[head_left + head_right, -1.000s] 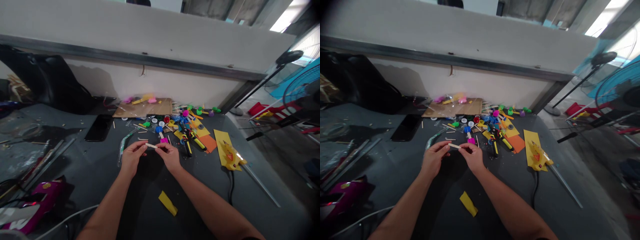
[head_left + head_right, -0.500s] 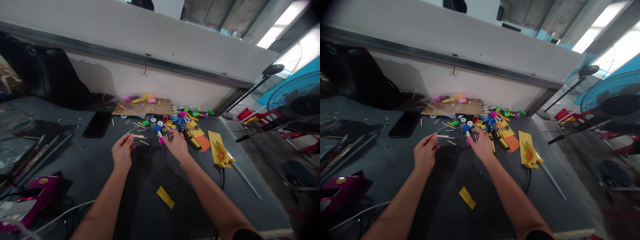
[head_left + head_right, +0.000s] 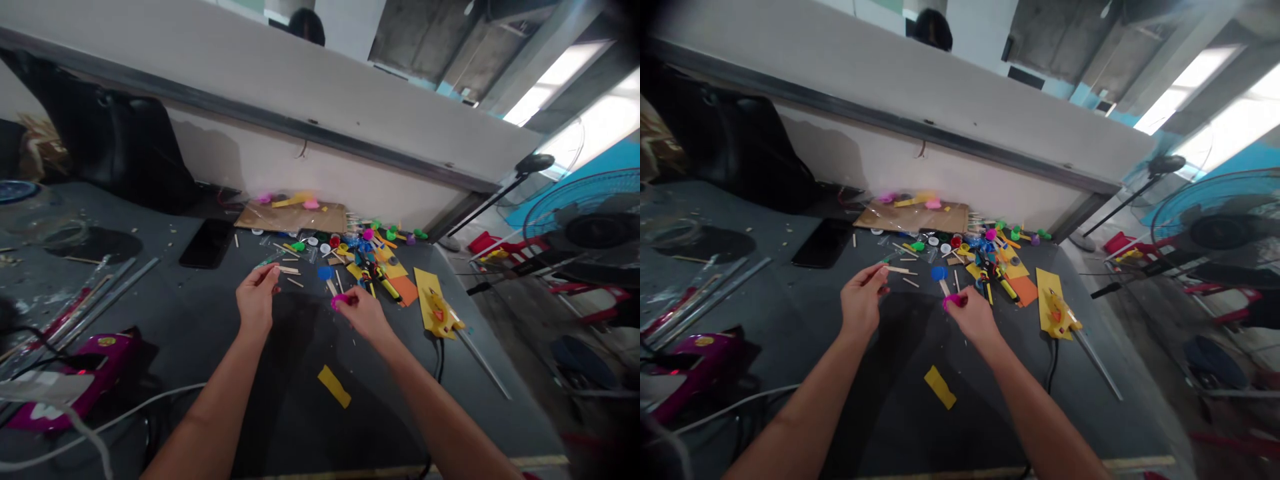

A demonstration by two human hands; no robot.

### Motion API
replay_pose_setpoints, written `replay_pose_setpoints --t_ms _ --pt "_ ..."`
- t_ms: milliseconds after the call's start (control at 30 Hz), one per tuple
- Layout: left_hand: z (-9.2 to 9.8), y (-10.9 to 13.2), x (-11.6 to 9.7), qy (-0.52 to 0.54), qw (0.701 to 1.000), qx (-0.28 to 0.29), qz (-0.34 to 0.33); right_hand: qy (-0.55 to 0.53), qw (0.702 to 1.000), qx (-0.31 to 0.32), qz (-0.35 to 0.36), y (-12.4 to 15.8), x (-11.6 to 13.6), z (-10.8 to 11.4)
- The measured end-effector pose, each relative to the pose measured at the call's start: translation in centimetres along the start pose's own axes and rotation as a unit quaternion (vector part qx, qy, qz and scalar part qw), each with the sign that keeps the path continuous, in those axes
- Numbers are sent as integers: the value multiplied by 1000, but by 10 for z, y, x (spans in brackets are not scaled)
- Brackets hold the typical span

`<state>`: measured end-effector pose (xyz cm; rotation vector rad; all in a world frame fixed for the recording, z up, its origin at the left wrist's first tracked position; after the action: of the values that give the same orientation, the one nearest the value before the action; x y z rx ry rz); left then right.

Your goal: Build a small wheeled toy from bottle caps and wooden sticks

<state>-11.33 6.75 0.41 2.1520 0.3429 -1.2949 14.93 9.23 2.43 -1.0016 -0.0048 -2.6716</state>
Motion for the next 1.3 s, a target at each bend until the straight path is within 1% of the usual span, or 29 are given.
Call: replay_pose_setpoints --t_ms 100,167,233,300,367,400,467,533,600,667,733,833,967,1100,1200,1300 --pt "-5 3 2 -16 1000 8 -9 55 998 -2 7 45 9 0" --pt "-10 6 5 -37 999 20 -14 104 994 -13 7 66 20 -3" --pt "-18 10 8 -65 997 42 -21 138 990 -16 7 77 30 -10" --pt "-28 17 9 -108 991 76 -34 141 990 0 5 80 37 -17" --pt "-39 26 9 -163 978 118 -52 115 993 24 5 78 37 -19" --pt "-44 30 9 -192 970 139 -61 94 995 32 10 74 36 -16" --pt "-53 39 8 -244 950 183 -72 40 998 35 29 63 31 -2" --pt "-62 48 9 -286 926 233 -78 -17 998 11 52 47 23 19" --pt "-69 56 10 -306 908 275 -79 -89 992 -18 89 29 18 38" --pt "-72 60 12 -310 901 294 -72 -145 981 -31 126 12 15 45" --pt "-73 62 14 -307 902 299 -61 -183 970 -28 156 1 16 41" --pt "-72 61 18 -292 909 294 -40 -219 958 -11 184 -4 20 27" --pt "-70 56 28 -246 925 291 -1 -254 948 0 191 4 21 15" --pt "-70 55 40 -227 929 291 33 -263 945 12 195 14 18 10" --pt "-72 58 42 -245 925 287 36 -254 945 17 205 18 18 8" --pt "-74 60 39 -272 921 278 18 -256 943 18 212 19 19 6"
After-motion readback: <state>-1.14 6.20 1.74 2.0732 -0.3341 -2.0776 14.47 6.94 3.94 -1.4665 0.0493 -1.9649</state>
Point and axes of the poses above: each hand's wrist, its own y-axis away from the middle knuckle, its own z-axis out of the back of the hand, x = y × z, the point moved 9 cm from there along -y, towards the middle knuckle, and after that the axes turned 14 degrees about z, right-handed, at the moved point
